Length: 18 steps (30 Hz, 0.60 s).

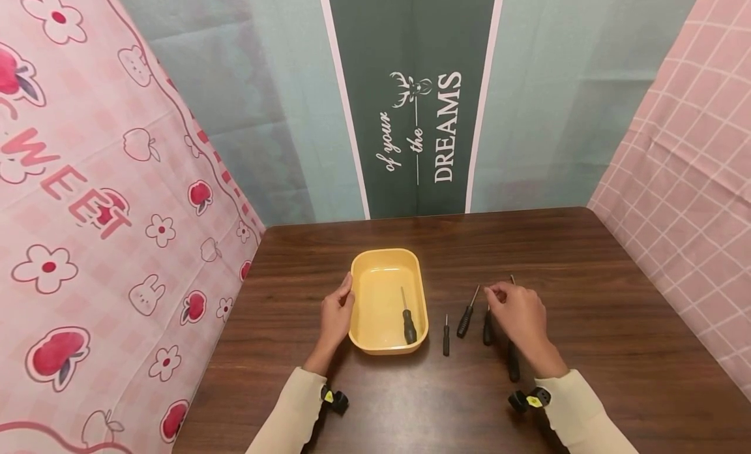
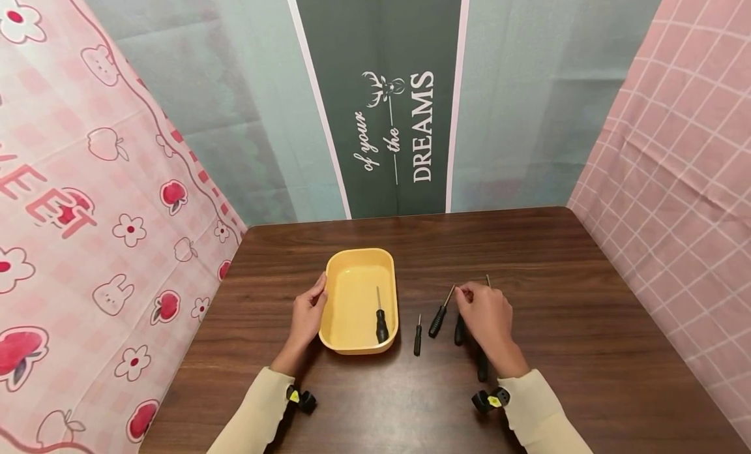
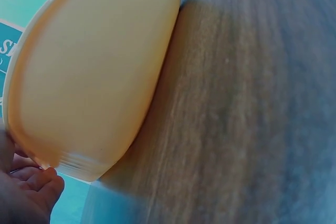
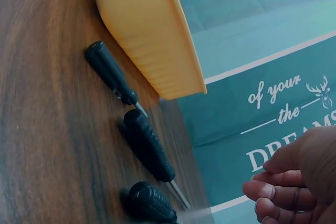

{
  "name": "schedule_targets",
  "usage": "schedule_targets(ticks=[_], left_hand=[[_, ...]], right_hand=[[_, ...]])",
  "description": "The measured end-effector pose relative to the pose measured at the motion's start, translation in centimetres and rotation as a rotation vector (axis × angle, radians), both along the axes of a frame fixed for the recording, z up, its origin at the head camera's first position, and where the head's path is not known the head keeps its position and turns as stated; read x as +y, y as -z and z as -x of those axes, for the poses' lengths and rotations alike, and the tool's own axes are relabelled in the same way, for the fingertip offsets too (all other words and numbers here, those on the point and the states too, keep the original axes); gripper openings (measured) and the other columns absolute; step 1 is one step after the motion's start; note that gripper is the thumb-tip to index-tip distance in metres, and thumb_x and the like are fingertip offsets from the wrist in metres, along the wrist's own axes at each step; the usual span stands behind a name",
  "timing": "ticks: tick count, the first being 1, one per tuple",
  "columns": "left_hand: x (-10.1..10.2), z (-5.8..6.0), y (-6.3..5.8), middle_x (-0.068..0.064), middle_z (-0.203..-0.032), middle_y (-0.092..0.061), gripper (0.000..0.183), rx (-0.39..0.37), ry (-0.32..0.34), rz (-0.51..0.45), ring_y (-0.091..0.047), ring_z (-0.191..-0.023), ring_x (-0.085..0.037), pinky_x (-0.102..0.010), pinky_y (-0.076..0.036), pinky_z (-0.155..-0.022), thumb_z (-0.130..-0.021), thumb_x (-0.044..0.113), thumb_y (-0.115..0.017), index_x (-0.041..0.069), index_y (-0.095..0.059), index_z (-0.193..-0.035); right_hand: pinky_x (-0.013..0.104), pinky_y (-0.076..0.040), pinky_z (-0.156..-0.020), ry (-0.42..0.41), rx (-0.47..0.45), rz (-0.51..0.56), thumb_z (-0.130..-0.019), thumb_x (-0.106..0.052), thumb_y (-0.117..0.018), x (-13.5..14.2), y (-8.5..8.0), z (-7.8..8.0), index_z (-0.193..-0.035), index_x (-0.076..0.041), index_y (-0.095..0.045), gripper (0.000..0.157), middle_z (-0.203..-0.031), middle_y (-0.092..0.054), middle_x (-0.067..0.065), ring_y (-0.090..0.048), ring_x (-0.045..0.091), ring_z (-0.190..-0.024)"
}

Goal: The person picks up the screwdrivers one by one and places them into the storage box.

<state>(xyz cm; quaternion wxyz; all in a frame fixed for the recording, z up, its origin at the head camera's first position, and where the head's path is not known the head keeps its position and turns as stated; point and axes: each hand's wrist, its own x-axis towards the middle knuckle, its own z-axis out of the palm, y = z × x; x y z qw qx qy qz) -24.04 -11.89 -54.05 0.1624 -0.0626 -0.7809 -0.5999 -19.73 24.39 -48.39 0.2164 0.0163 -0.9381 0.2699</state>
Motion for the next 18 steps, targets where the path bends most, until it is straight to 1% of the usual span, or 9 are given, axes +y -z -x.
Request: schedule_targets(ticks=[3, 5, 7, 11, 13, 15, 18], left_hand=[[0.0, -0.1, -0.1, -0.019, -0.142, -0.054, 0.038, 0.001, 0.001, 0.007, -0.051, -0.135, -0.030, -0.041, -0.039, -0.112, -0.097, -0.009, -0.058, -0.010, -0.056, -0.135], [0.0, -0.3, -0.4, -0.023, -0.142, -0.053, 0.038, 0.005, 0.007, 0.017, -0.050, -0.135, -0.034, -0.044, -0.037, -0.112, -0.097, -0.010, -0.057, -0.013, -0.055, -0.135], [0.1, -0.7, -1.0, -0.027, -0.142, -0.051, 0.039, 0.008, 0.020, 0.025, -0.048, -0.136, -0.038, -0.046, -0.036, -0.111, -0.096, -0.012, -0.056, -0.016, -0.052, -0.135], [0.3, -1.9, -3.0, -0.033, -0.142, -0.048, 0.040, 0.012, 0.059, 0.040, -0.046, -0.136, -0.043, -0.047, -0.036, -0.111, -0.096, -0.014, -0.054, -0.020, -0.049, -0.135], [0.3, -2.3, -3.7, -0.034, -0.142, -0.048, 0.040, 0.016, 0.074, 0.042, -0.046, -0.135, -0.045, -0.048, -0.037, -0.111, -0.096, -0.014, -0.055, -0.021, -0.048, -0.134], [0.3, -2.5, -4.1, -0.034, -0.142, -0.047, 0.040, 0.020, 0.083, 0.041, -0.046, -0.135, -0.046, -0.049, -0.037, -0.111, -0.096, -0.014, -0.055, -0.022, -0.048, -0.134], [0.3, -2.5, -4.2, -0.034, -0.142, -0.047, 0.040, 0.026, 0.087, 0.039, -0.045, -0.135, -0.045, -0.050, -0.036, -0.111, -0.097, -0.013, -0.055, -0.022, -0.048, -0.135]], right_hand=[[0.030, -0.038, -0.045, 0.004, -0.011, -0.006, -0.093, -0.017, -0.072, 0.2, 0.2, 0.0, -0.090, -0.003, -0.078, 0.015, -0.069, -0.070, 0.003, -0.049, 0.012, -0.051], [0.030, -0.037, -0.044, 0.005, -0.027, -0.006, -0.092, -0.017, -0.072, 0.2, 0.3, -0.1, -0.090, -0.004, -0.079, 0.015, -0.068, -0.070, 0.003, -0.048, 0.012, -0.051], [0.030, -0.037, -0.044, 0.002, -0.045, -0.010, -0.092, -0.018, -0.072, 0.2, 0.4, -0.2, -0.090, -0.004, -0.079, 0.016, -0.069, -0.069, 0.002, -0.048, 0.012, -0.051], [0.030, -0.038, -0.044, -0.003, -0.076, -0.014, -0.092, -0.018, -0.072, 0.4, 0.6, -0.5, -0.091, -0.004, -0.079, 0.015, -0.070, -0.070, 0.003, -0.049, 0.012, -0.051], [0.030, -0.039, -0.043, -0.003, -0.084, -0.017, -0.093, -0.017, -0.071, 0.6, 0.7, -0.5, -0.091, -0.003, -0.078, 0.016, -0.071, -0.071, 0.004, -0.050, 0.012, -0.052], [0.031, -0.038, -0.043, 0.003, -0.084, -0.020, -0.093, -0.016, -0.071, 0.9, 0.8, -0.6, -0.091, -0.002, -0.078, 0.015, -0.071, -0.071, 0.005, -0.050, 0.013, -0.051], [0.031, -0.037, -0.042, 0.015, -0.079, -0.028, -0.093, -0.015, -0.071, 1.4, 0.9, -0.8, -0.092, -0.001, -0.077, 0.015, -0.072, -0.071, 0.007, -0.050, 0.014, -0.051]])
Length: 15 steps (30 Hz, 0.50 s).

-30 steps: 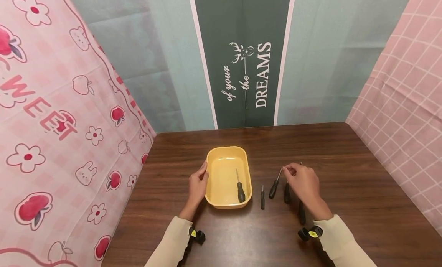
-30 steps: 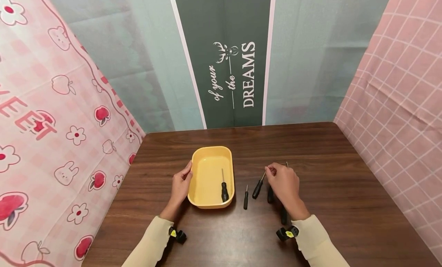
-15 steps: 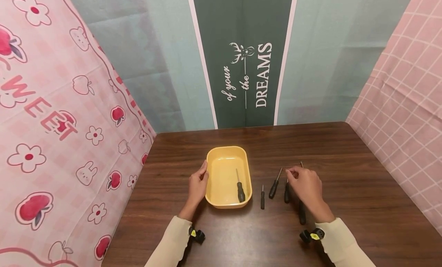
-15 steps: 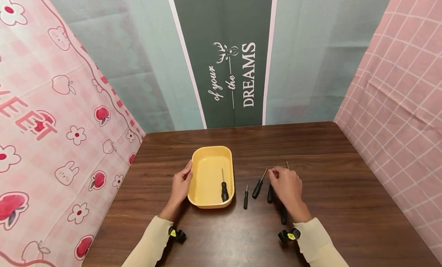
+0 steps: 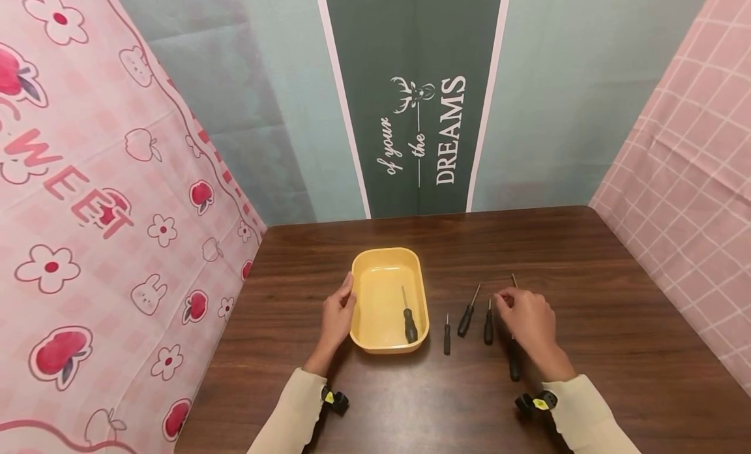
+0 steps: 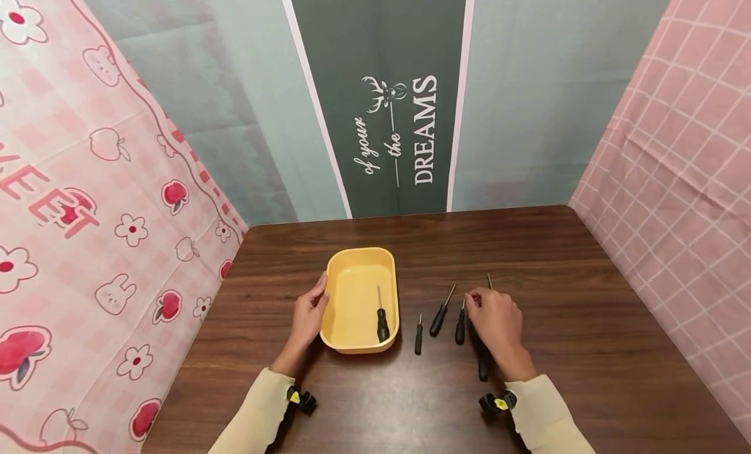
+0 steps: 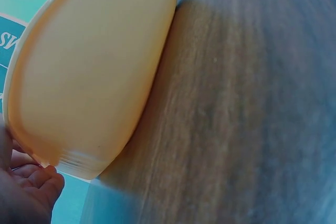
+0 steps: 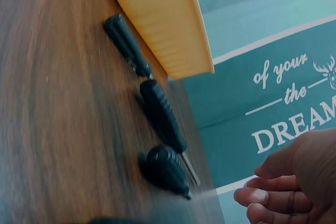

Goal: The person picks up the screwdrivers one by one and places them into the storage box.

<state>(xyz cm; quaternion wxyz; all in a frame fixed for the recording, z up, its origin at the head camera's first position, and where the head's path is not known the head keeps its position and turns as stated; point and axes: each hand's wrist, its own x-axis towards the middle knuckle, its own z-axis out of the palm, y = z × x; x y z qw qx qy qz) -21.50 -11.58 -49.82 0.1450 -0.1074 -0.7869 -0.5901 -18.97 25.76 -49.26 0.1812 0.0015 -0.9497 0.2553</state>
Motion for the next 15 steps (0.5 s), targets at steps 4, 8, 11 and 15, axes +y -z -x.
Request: schedule_targets(ticks=[4, 8, 11, 15], left_hand=[[0.0, 0.0, 0.0, -0.034, -0.143, -0.046, 0.040, -0.001, 0.006, 0.004, -0.045, -0.136, -0.045, -0.049, -0.036, -0.111, -0.097, -0.013, -0.054, -0.021, -0.047, -0.135], [0.0, -0.1, -0.1, -0.034, -0.143, -0.045, 0.040, -0.004, 0.008, 0.003, -0.044, -0.137, -0.044, -0.047, -0.035, -0.112, -0.098, -0.013, -0.053, -0.021, -0.046, -0.136], [0.0, -0.1, -0.1, -0.034, -0.143, -0.045, 0.039, -0.006, 0.007, -0.003, -0.044, -0.137, -0.044, -0.047, -0.035, -0.112, -0.098, -0.012, -0.053, -0.021, -0.047, -0.135], [0.0, 0.0, 0.0, -0.034, -0.143, -0.046, 0.039, -0.005, 0.003, -0.004, -0.044, -0.137, -0.043, -0.048, -0.035, -0.112, -0.097, -0.012, -0.054, -0.021, -0.047, -0.135]], right_hand=[[0.032, -0.038, -0.043, 0.018, 0.003, -0.012, -0.092, -0.014, -0.072, 0.6, 0.0, -0.2, -0.093, -0.001, -0.077, 0.014, -0.074, -0.072, 0.010, -0.053, 0.015, -0.053], [0.034, -0.040, -0.043, 0.036, -0.002, -0.021, -0.092, -0.014, -0.072, 1.2, 0.1, -0.5, -0.093, 0.000, -0.077, 0.014, -0.076, -0.073, 0.012, -0.056, 0.018, -0.054], [0.036, -0.040, -0.042, 0.051, 0.010, -0.031, -0.092, -0.014, -0.072, 1.7, 0.2, -0.6, -0.093, 0.000, -0.077, 0.015, -0.076, -0.073, 0.014, -0.056, 0.019, -0.053], [0.038, -0.039, -0.041, 0.064, 0.030, -0.054, -0.091, -0.013, -0.071, 2.3, 0.4, -0.8, -0.093, 0.002, -0.076, 0.016, -0.078, -0.073, 0.018, -0.055, 0.021, -0.052]])
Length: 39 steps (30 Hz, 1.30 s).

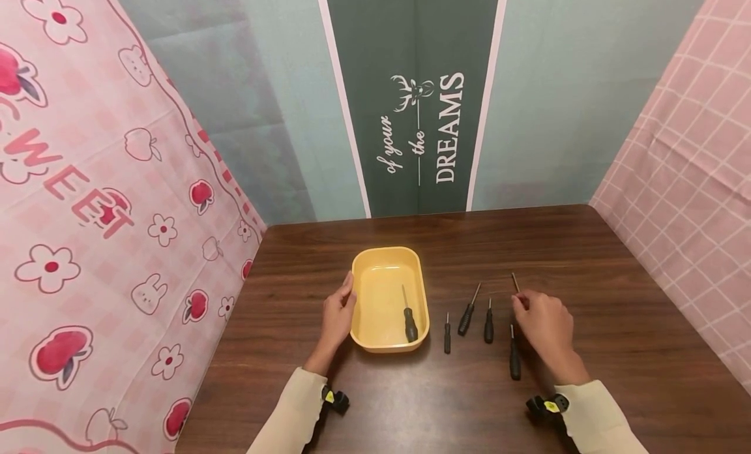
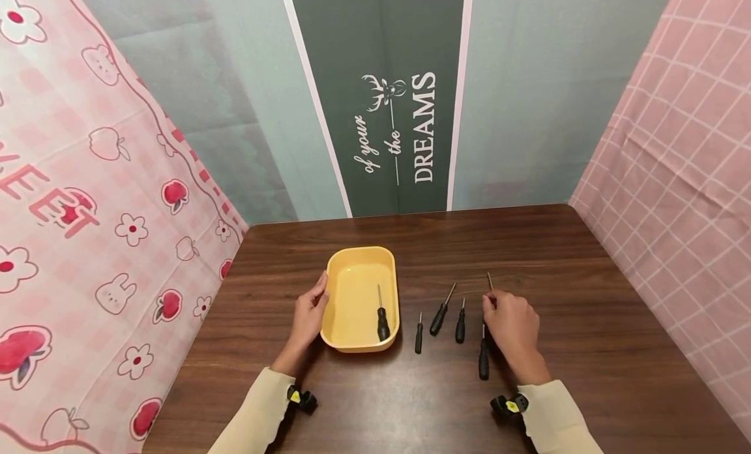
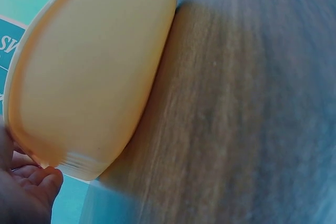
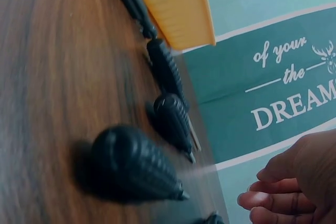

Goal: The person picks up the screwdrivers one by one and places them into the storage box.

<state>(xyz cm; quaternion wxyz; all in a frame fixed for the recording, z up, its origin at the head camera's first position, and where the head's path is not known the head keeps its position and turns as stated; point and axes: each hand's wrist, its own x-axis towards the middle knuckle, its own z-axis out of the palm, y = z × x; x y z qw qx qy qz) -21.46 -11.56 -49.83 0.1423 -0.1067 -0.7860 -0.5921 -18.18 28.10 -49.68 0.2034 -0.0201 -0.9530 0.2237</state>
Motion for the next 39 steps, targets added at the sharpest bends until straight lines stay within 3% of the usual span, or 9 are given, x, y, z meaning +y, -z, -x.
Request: schedule_targets(ticks=[11, 21, 29, 39], left_hand=[[-0.2, -0.2, 0.3, -0.034, -0.143, -0.046, 0.039, 0.012, 0.005, 0.004, -0.045, -0.136, -0.043, -0.046, -0.037, -0.110, -0.097, -0.014, -0.053, -0.022, -0.047, -0.135], [-0.2, 0.0, 0.5, -0.033, -0.142, -0.047, 0.038, 0.014, 0.001, 0.003, -0.045, -0.136, -0.042, -0.045, -0.038, -0.110, -0.097, -0.013, -0.053, -0.022, -0.048, -0.135], [-0.3, 0.1, 0.4, -0.032, -0.142, -0.048, 0.039, 0.004, -0.003, -0.001, -0.046, -0.136, -0.041, -0.046, -0.039, -0.109, -0.097, -0.013, -0.054, -0.021, -0.049, -0.134], [-0.4, 0.2, 0.9, -0.032, -0.144, -0.046, 0.039, -0.002, 0.011, 0.003, -0.045, -0.137, -0.040, -0.040, -0.037, -0.110, -0.098, -0.013, -0.053, -0.020, -0.048, -0.136]], right_hand=[[0.049, -0.044, -0.042, 0.037, 0.004, -0.004, -0.091, -0.013, -0.070, 1.0, 1.1, -0.3, -0.091, 0.002, -0.076, 0.016, -0.077, -0.072, 0.018, -0.061, 0.032, -0.055], [0.045, -0.040, -0.040, 0.063, -0.008, -0.013, -0.090, -0.014, -0.072, 1.6, 1.4, -0.3, -0.088, 0.000, -0.075, 0.014, -0.073, -0.071, 0.014, -0.060, 0.031, -0.054], [0.045, -0.042, -0.043, 0.084, -0.086, -0.015, -0.090, -0.016, -0.074, 2.0, 1.7, -0.5, -0.089, 0.000, -0.075, 0.015, -0.077, -0.072, 0.016, -0.061, 0.030, -0.057], [0.048, -0.046, -0.045, 0.054, -0.164, -0.014, -0.090, -0.021, -0.075, 2.2, 2.4, -0.8, -0.095, 0.002, -0.075, 0.023, -0.085, -0.073, 0.022, -0.062, 0.034, -0.061]])
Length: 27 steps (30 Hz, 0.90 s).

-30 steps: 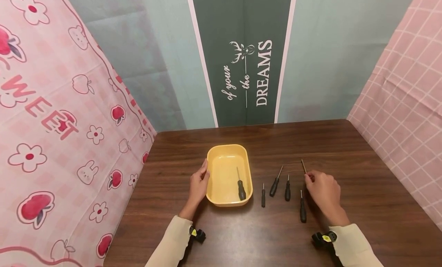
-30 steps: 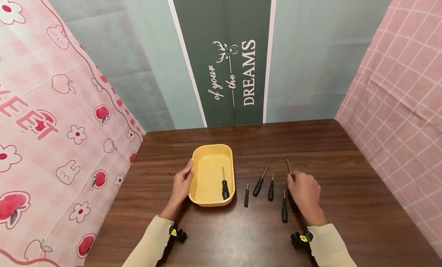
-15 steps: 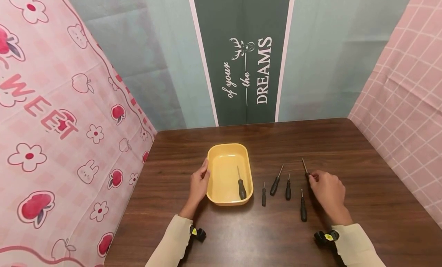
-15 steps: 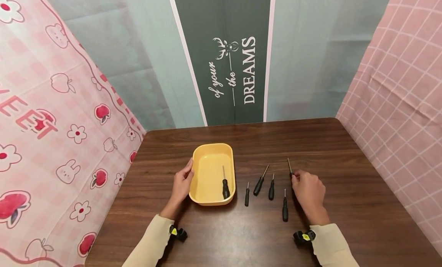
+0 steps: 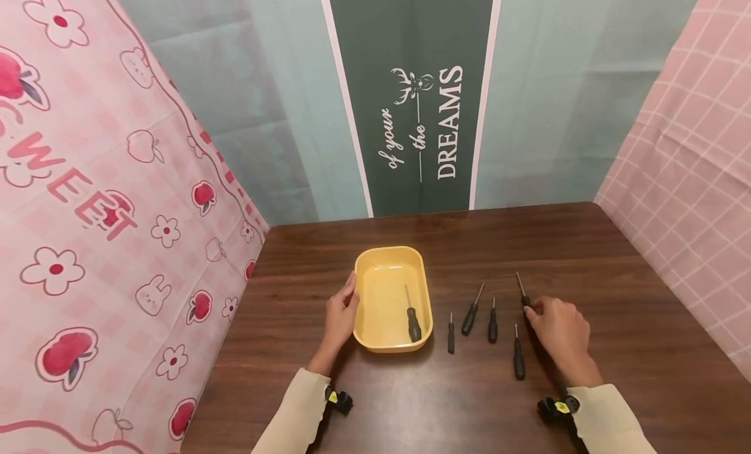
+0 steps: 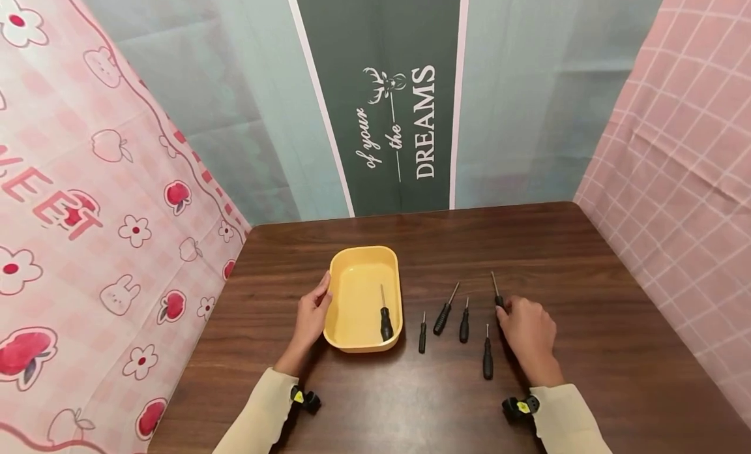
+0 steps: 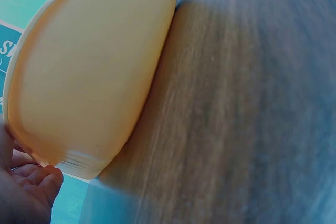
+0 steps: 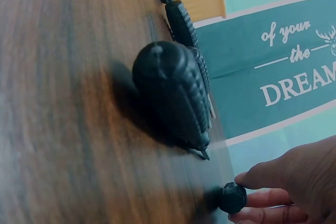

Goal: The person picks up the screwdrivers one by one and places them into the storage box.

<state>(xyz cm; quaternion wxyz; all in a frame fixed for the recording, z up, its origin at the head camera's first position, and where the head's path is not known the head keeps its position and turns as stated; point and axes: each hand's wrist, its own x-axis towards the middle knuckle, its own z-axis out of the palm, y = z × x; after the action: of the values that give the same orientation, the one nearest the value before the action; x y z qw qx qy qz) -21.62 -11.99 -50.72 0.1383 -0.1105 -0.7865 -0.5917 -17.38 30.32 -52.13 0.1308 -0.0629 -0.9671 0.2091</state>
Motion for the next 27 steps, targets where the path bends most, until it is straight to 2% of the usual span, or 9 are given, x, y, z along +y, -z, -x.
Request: schedule_targets(ticks=[8, 16, 22, 24, 27], left_hand=[[0.0, 1.7, 3.0, -0.029, -0.144, -0.048, 0.040, 0.051, -0.037, -0.022, -0.045, -0.137, -0.040, -0.047, -0.035, -0.111, -0.097, -0.013, -0.054, -0.017, -0.050, -0.137], [-0.8, 1.4, 3.7, -0.020, -0.146, -0.051, 0.041, 0.015, -0.028, -0.019, -0.047, -0.138, -0.031, -0.041, -0.036, -0.113, -0.098, -0.007, -0.057, -0.010, -0.053, -0.139], [-0.5, 1.3, 3.3, -0.021, -0.146, -0.050, 0.040, 0.002, -0.052, 0.008, -0.047, -0.137, -0.031, -0.043, -0.037, -0.112, -0.098, -0.010, -0.055, -0.012, -0.052, -0.138], [-0.3, 1.1, 2.6, -0.024, -0.146, -0.049, 0.040, 0.001, -0.050, 0.007, -0.047, -0.137, -0.034, -0.045, -0.037, -0.111, -0.098, -0.011, -0.054, -0.014, -0.051, -0.138], [-0.2, 0.5, 1.1, -0.027, -0.145, -0.048, 0.039, 0.001, -0.039, 0.008, -0.046, -0.137, -0.037, -0.046, -0.038, -0.109, -0.099, -0.010, -0.053, -0.017, -0.049, -0.137]], right_hand=[[0.056, -0.049, -0.050, -0.020, -0.035, -0.007, -0.089, -0.022, -0.075, 0.1, -0.7, 0.5, -0.099, 0.002, -0.074, 0.026, -0.090, -0.072, 0.026, -0.065, 0.044, -0.069], [0.056, -0.051, -0.052, -0.017, -0.137, -0.003, -0.091, -0.024, -0.073, -0.3, -0.1, 0.1, -0.103, 0.005, -0.073, 0.031, -0.096, -0.071, 0.030, -0.066, 0.044, -0.071], [0.057, -0.050, -0.052, -0.012, -0.117, -0.014, -0.092, -0.023, -0.072, -0.3, -0.2, 0.7, -0.093, 0.003, -0.073, 0.026, -0.088, -0.070, 0.028, -0.065, 0.044, -0.069], [0.055, -0.049, -0.051, -0.010, -0.107, -0.017, -0.092, -0.022, -0.072, -0.2, -0.3, 0.9, -0.088, 0.001, -0.073, 0.023, -0.083, -0.070, 0.026, -0.064, 0.042, -0.067], [0.048, -0.044, -0.047, -0.009, -0.112, -0.022, -0.092, -0.023, -0.072, -0.3, -0.4, 1.3, -0.074, -0.005, -0.068, 0.026, -0.069, -0.064, 0.016, -0.059, 0.032, -0.060]])
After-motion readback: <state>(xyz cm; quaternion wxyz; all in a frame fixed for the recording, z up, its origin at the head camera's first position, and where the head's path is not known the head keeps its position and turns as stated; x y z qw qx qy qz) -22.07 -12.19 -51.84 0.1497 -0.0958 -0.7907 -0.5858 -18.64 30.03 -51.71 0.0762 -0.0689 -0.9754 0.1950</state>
